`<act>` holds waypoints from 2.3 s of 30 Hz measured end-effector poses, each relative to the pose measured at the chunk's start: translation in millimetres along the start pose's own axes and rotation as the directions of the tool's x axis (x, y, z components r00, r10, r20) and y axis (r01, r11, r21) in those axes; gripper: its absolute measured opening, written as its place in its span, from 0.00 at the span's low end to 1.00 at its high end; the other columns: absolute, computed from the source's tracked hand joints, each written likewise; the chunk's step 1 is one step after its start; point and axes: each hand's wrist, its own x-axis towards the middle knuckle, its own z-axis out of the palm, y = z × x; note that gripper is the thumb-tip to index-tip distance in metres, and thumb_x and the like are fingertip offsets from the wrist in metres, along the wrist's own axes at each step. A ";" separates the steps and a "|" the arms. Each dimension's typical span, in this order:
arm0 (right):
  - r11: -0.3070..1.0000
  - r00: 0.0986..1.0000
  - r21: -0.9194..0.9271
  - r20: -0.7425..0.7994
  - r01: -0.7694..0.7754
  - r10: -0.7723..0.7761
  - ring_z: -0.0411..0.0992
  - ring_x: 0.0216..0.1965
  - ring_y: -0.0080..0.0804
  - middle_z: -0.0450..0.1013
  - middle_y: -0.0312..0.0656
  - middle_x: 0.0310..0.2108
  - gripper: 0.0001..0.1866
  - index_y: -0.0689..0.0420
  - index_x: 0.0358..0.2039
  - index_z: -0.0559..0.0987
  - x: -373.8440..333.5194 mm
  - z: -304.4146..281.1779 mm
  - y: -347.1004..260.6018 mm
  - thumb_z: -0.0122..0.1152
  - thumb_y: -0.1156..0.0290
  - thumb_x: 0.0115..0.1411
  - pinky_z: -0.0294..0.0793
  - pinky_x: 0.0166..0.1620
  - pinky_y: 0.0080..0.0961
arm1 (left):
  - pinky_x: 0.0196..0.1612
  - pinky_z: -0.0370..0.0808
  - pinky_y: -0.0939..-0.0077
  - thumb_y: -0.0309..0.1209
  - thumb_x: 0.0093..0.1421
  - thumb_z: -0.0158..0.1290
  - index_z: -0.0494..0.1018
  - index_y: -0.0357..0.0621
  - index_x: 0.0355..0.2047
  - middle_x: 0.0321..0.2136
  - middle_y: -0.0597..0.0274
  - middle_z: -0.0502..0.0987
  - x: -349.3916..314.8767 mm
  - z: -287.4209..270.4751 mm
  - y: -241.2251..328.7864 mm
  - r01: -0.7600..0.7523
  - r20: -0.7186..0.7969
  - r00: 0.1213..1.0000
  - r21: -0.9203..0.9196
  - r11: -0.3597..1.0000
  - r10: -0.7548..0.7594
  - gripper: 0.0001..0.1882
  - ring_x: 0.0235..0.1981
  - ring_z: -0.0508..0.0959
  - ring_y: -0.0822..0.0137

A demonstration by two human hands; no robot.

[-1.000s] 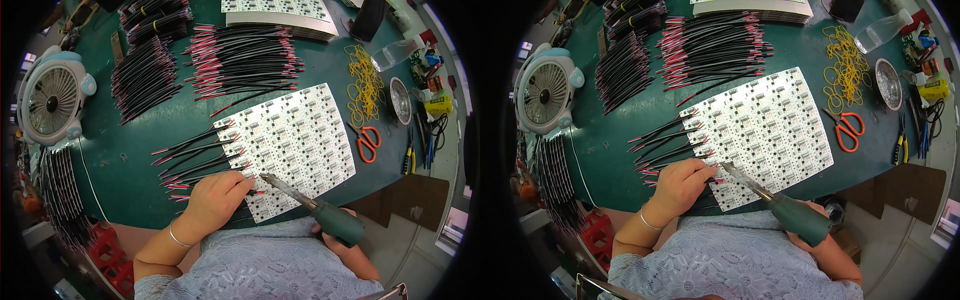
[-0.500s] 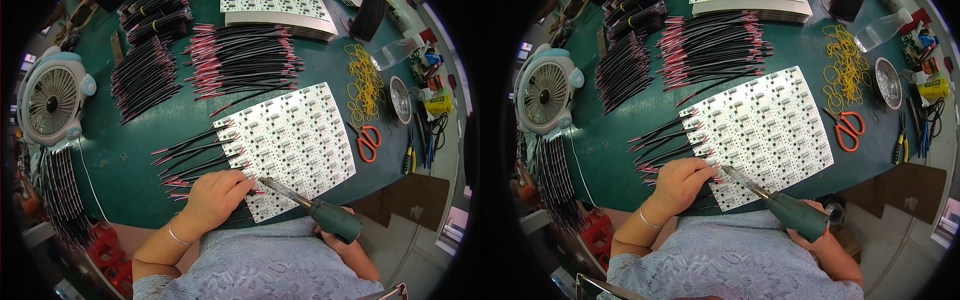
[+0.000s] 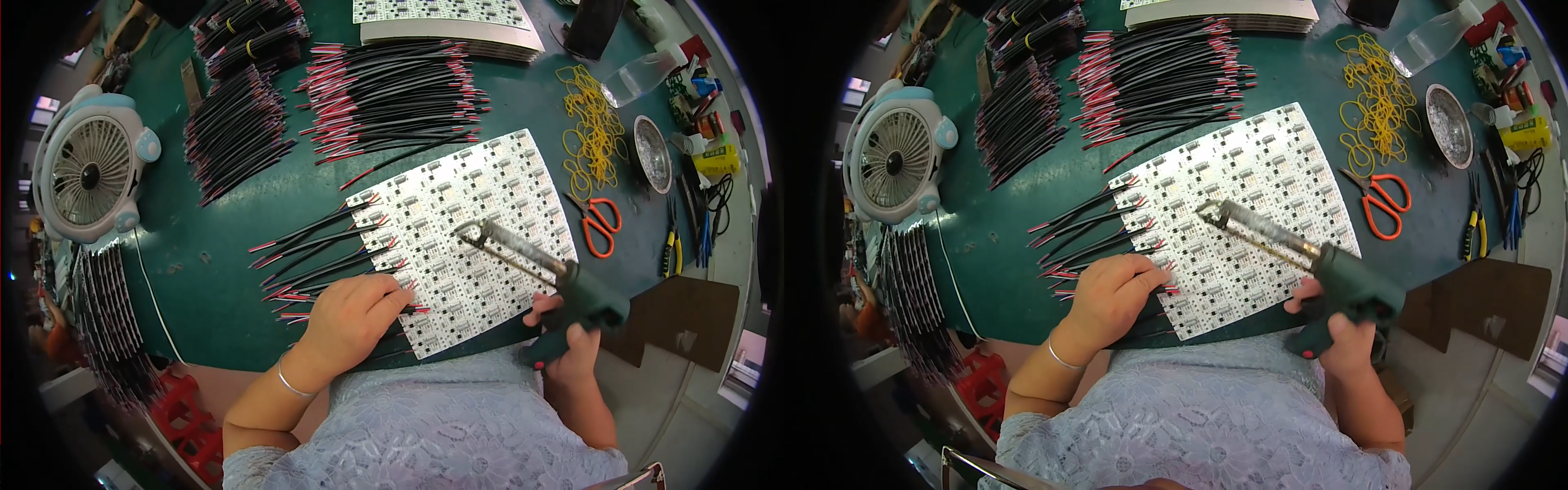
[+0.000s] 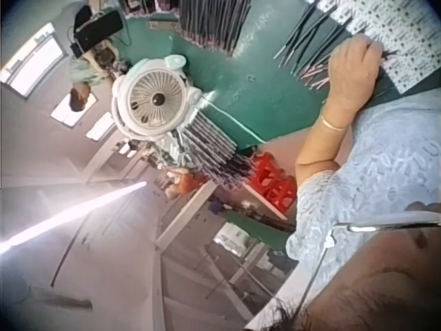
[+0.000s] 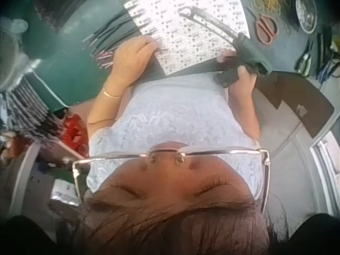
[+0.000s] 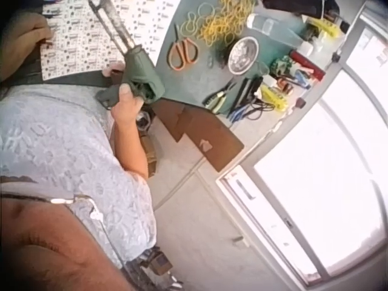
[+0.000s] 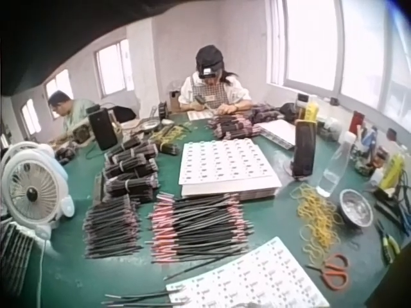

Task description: The person solders individual black wires to contact points on a large LED circuit board panel using a soldering iron and solder wire.

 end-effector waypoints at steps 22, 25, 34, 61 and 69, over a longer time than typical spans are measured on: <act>0.978 0.959 -0.134 0.215 -0.160 0.186 0.76 0.34 0.35 0.73 0.47 0.46 0.39 0.64 0.55 0.67 -21.9 -16.7 -4.4 0.62 0.46 0.53 0.74 0.39 0.29 | 0.23 0.67 0.70 0.23 0.39 0.61 0.74 0.47 0.31 0.23 0.64 0.71 -10.0 13.8 30.6 0.207 -0.144 0.969 0.022 0.978 -0.202 0.15 0.20 0.71 0.62; 0.954 0.963 -0.296 0.245 -0.039 0.115 0.76 0.33 0.32 0.75 0.44 0.41 0.29 0.63 0.50 0.71 -26.3 -25.6 -0.1 0.60 0.55 0.56 0.74 0.39 0.28 | 0.25 0.68 0.70 0.23 0.39 0.60 0.74 0.47 0.32 0.26 0.64 0.72 -6.1 11.4 35.3 0.199 -0.128 0.975 0.125 0.972 -0.183 0.16 0.22 0.72 0.62; 0.696 0.875 -0.612 0.482 0.376 -0.048 0.75 0.30 0.34 0.75 0.43 0.30 0.13 0.61 0.38 0.76 -9.6 -16.0 -15.6 0.58 0.67 0.55 0.74 0.38 0.29 | 0.26 0.67 0.69 0.21 0.40 0.57 0.76 0.46 0.36 0.29 0.63 0.71 -3.1 13.9 32.8 0.162 -0.128 0.981 0.098 0.982 -0.149 0.18 0.25 0.71 0.62; 0.554 0.888 -0.722 0.454 0.415 -0.074 0.73 0.20 0.32 0.74 0.36 0.21 0.07 0.59 0.31 0.77 -16.4 -5.4 -18.3 0.56 0.69 0.56 0.71 0.26 0.26 | 0.29 0.70 0.69 0.19 0.38 0.56 0.76 0.43 0.36 0.28 0.61 0.70 -1.9 10.6 31.6 0.204 -0.038 0.978 -0.002 0.979 -0.204 0.20 0.27 0.72 0.61; 0.519 0.873 -0.716 0.466 0.466 -0.141 0.73 0.24 0.29 0.75 0.35 0.21 0.07 0.57 0.31 0.78 -18.6 -7.5 -14.0 0.56 0.68 0.56 0.71 0.34 0.28 | 0.27 0.70 0.69 0.19 0.39 0.57 0.77 0.43 0.35 0.27 0.62 0.70 -1.9 12.0 29.7 0.195 -0.062 0.978 -0.028 0.980 -0.197 0.18 0.25 0.72 0.62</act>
